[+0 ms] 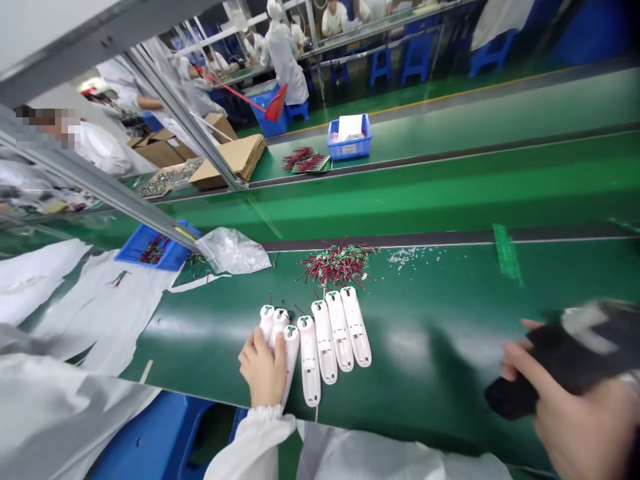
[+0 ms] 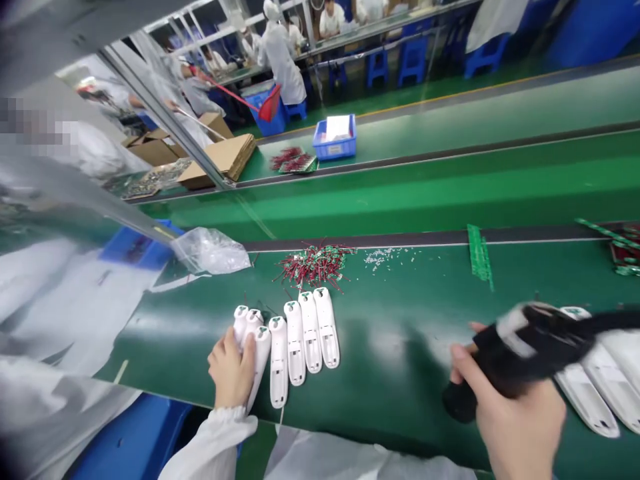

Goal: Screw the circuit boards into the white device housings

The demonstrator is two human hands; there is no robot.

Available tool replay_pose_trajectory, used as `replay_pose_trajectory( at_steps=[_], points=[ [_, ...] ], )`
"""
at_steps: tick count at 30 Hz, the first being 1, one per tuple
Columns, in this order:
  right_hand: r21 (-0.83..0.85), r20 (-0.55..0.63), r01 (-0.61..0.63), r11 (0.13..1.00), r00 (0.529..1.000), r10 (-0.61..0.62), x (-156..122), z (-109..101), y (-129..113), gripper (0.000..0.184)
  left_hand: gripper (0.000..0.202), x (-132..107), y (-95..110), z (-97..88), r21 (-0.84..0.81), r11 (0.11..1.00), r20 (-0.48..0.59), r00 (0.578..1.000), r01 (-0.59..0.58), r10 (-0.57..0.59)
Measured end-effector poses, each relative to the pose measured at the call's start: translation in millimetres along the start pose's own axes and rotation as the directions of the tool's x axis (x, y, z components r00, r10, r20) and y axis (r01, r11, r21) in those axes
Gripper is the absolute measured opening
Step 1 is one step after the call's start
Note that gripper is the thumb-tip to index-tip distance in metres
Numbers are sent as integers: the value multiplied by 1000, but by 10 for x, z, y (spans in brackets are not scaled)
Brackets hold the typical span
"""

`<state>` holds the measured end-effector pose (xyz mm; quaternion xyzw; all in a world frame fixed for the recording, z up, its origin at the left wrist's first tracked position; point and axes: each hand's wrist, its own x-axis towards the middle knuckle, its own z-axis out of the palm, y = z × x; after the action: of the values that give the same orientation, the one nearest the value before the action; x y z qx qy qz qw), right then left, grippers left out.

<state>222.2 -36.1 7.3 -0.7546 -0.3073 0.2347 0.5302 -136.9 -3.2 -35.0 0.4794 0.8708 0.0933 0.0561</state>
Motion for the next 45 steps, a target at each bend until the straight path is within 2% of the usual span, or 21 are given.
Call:
replay_pose_trajectory(
  at_steps=[1,3,6,8,11,15,17,21,25,29,32,36,40,45],
  points=[
    [-13,65,-57,998,996,58,45,53,-90,39,64,-24,2,3,-34,999,11,1000,-6,7],
    [-23,257,-156,988,954,156,123,196,-235,53,72,-73,-8,9,-84,996,26,999,-31,33],
    [-12,545,-243,970,812,210,153,467,-319,54,83,-150,-55,20,-124,989,37,995,-86,92],
    [-29,668,-257,966,714,210,108,646,-303,52,83,-197,-92,36,-155,982,28,994,-104,110],
    [-34,765,-254,966,615,189,10,863,-256,48,78,-234,-109,83,-185,977,-28,995,-103,99],
    [-47,820,-264,963,541,188,-63,1026,-247,45,71,-184,-16,176,-154,983,-126,988,-104,85],
    [-51,830,-273,961,523,192,-79,1062,-260,44,68,-130,65,217,-133,984,-170,981,-115,92],
    [-77,818,-268,960,533,215,-124,1071,-274,43,63,-48,199,270,-105,984,-226,967,-143,117],
    [-92,809,-254,963,545,221,-182,1022,-225,46,59,-56,243,291,-102,982,-240,962,-157,129],
    [-86,784,-231,969,585,209,-208,911,-136,47,59,-144,264,282,-103,978,-206,966,-182,158],
    [-131,756,-228,965,606,246,-197,770,-104,55,59,-257,294,261,-129,970,-154,970,-208,188],
    [-188,675,-259,947,667,316,-184,512,-67,61,59,-439,347,241,-174,952,-49,968,-250,246],
    [-158,567,-295,942,754,331,-213,264,44,56,57,-598,361,245,-234,911,5,937,-339,350],
    [-65,471,-374,925,806,359,-252,114,183,49,56,-677,219,269,-301,865,94,890,-402,447]
  ],
)
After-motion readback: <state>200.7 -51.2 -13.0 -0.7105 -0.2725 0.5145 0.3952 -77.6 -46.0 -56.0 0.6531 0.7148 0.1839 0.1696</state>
